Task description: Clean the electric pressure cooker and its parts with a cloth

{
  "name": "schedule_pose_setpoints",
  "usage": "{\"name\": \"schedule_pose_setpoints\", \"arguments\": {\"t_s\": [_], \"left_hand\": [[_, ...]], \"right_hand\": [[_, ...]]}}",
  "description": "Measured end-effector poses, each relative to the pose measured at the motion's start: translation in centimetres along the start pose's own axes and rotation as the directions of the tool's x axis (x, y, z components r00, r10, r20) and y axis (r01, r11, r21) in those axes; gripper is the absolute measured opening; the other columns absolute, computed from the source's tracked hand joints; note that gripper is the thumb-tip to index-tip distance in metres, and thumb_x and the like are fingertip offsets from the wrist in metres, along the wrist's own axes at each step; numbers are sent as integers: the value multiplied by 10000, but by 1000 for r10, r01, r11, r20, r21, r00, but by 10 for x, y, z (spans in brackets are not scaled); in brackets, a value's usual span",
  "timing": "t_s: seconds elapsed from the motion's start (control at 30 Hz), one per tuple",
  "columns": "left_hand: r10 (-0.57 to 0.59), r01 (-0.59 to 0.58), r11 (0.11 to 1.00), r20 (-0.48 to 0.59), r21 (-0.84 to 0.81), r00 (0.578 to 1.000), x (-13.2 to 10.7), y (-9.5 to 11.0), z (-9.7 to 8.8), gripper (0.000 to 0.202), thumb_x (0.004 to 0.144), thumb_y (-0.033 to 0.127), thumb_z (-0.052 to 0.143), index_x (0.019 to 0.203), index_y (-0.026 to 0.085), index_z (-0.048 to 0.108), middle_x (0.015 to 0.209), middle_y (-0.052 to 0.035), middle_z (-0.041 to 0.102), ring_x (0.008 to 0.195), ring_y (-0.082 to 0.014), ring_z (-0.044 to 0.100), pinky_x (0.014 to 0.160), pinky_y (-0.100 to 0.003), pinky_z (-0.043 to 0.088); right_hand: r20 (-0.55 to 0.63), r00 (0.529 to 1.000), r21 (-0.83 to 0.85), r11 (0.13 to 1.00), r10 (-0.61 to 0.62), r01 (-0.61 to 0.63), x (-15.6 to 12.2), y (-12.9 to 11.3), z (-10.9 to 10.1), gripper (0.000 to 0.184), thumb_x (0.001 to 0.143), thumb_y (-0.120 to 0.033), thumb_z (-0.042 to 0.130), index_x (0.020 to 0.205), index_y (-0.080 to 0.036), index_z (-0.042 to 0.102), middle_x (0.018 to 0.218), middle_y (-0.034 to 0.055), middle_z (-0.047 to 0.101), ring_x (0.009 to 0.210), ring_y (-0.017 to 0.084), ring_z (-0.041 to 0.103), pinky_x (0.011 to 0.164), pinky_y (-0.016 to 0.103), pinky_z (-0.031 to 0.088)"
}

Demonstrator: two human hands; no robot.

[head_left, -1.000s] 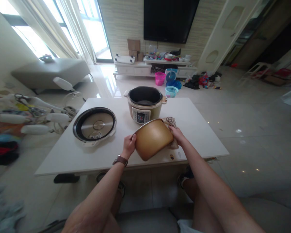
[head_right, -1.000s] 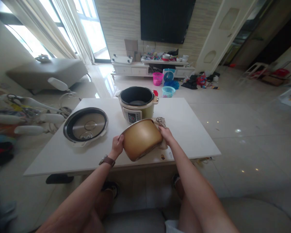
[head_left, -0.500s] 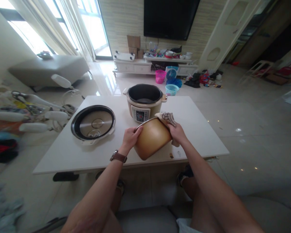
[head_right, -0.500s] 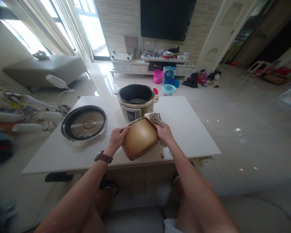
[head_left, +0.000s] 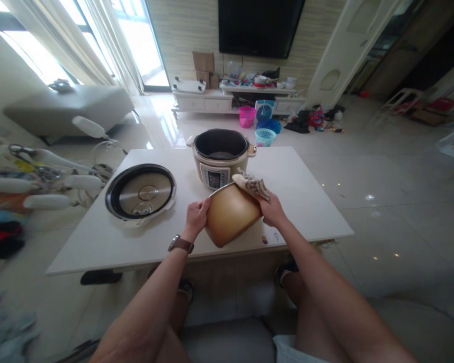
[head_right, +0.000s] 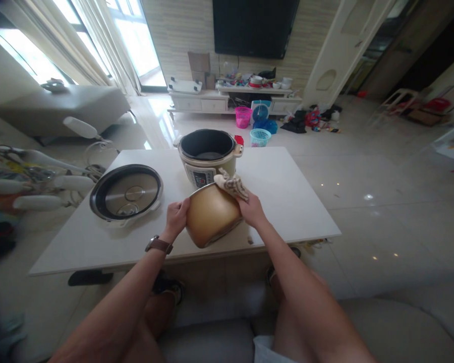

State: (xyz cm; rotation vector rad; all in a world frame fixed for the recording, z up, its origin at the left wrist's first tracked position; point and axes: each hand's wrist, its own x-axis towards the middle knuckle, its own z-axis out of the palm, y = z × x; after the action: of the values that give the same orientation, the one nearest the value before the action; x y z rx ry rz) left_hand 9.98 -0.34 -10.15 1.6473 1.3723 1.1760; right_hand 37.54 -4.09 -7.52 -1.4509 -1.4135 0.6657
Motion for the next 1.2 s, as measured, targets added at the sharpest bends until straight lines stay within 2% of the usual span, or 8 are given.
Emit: {"name": "schedule_pose_setpoints", "arguments": {"t_s": [0.2, 0.33, 0.57, 0.7, 0.83, 1.0, 1.07, 1.2], "left_hand": [[-5, 5, 1000, -37, 20, 999, -12, -36, 8, 746, 889, 925, 323, 534, 269, 296, 548, 18, 320, 598, -142, 280, 589, -332, 221], [-14, 15, 1000, 17, -19, 1000, -8, -37, 8, 709, 905, 890, 361, 574, 263, 329, 576, 15, 350, 623, -154, 325, 598, -323, 254], [44, -41, 998, 80, -48, 996, 10, 10, 4, 564, 902, 672, 588, 600, 220, 441, 616, 24, 356, 633, -131, 317, 589, -289, 247], [-15, 12, 999, 107, 30, 994, 10, 22, 6, 570, 873, 675, 606, 569, 207, 486, 593, 20, 371, 628, -129, 337, 579, -286, 250], [-26, 23, 999, 97, 29, 995, 9, 25, 8, 562, 865, 675, 588, 567, 211, 476, 601, 20, 376, 634, -130, 335, 576, -286, 250], [8, -12, 999, 80, 47, 997, 11, 25, 8, 533, 836, 631, 574, 538, 215, 425, 596, 26, 318, 630, -121, 302, 583, -286, 245], [10, -14, 999, 74, 51, 997, 11, 24, 7, 548, 836, 629, 576, 521, 221, 389, 587, 28, 299, 615, -114, 283, 573, -289, 232], [2, -3, 999, 37, 41, 999, 9, 15, 5, 611, 847, 662, 606, 509, 235, 330, 569, 32, 276, 575, -104, 258, 548, -303, 198]], "right_hand": [[-106, 878, 148, 881, 466, -450, 21, 50, -5, 459, 847, -471, 628, 1100, -163, 855, 1086, 116, 858, 1143, 360, 770, 1076, 512, 590], [-106, 868, 157, 870, 485, -467, 25, 61, -10, 521, 836, -506, 623, 1151, -156, 849, 1129, 124, 852, 1155, 342, 773, 1073, 498, 590], [-113, 878, 148, 882, 464, -447, 25, 53, -5, 456, 851, -494, 646, 1095, -169, 854, 1102, 95, 862, 1134, 323, 783, 1074, 463, 591], [-114, 910, 109, 915, 399, -388, 25, 38, -5, 433, 900, -450, 610, 1122, -166, 853, 1137, 103, 860, 1161, 332, 780, 1104, 487, 579], [-50, 998, -43, 998, 47, -49, 9, 1, -7, 450, 961, -436, 609, 1293, -215, 817, 1322, 86, 818, 1308, 347, 732, 1199, 521, 517], [285, 871, -177, 871, -400, 458, -17, -47, -6, 549, 920, -315, 691, 1467, -336, 731, 1628, -1, 620, 1618, 306, 464, 1352, 519, 337], [291, 868, -172, 871, -402, 461, -17, -49, -5, 543, 932, -314, 677, 1473, -333, 726, 1634, -4, 613, 1616, 298, 468, 1350, 507, 341], [73, 983, -53, 984, -167, 171, -1, -16, -4, 485, 973, -446, 634, 1396, -251, 769, 1474, 61, 747, 1417, 326, 668, 1230, 487, 489]]}}
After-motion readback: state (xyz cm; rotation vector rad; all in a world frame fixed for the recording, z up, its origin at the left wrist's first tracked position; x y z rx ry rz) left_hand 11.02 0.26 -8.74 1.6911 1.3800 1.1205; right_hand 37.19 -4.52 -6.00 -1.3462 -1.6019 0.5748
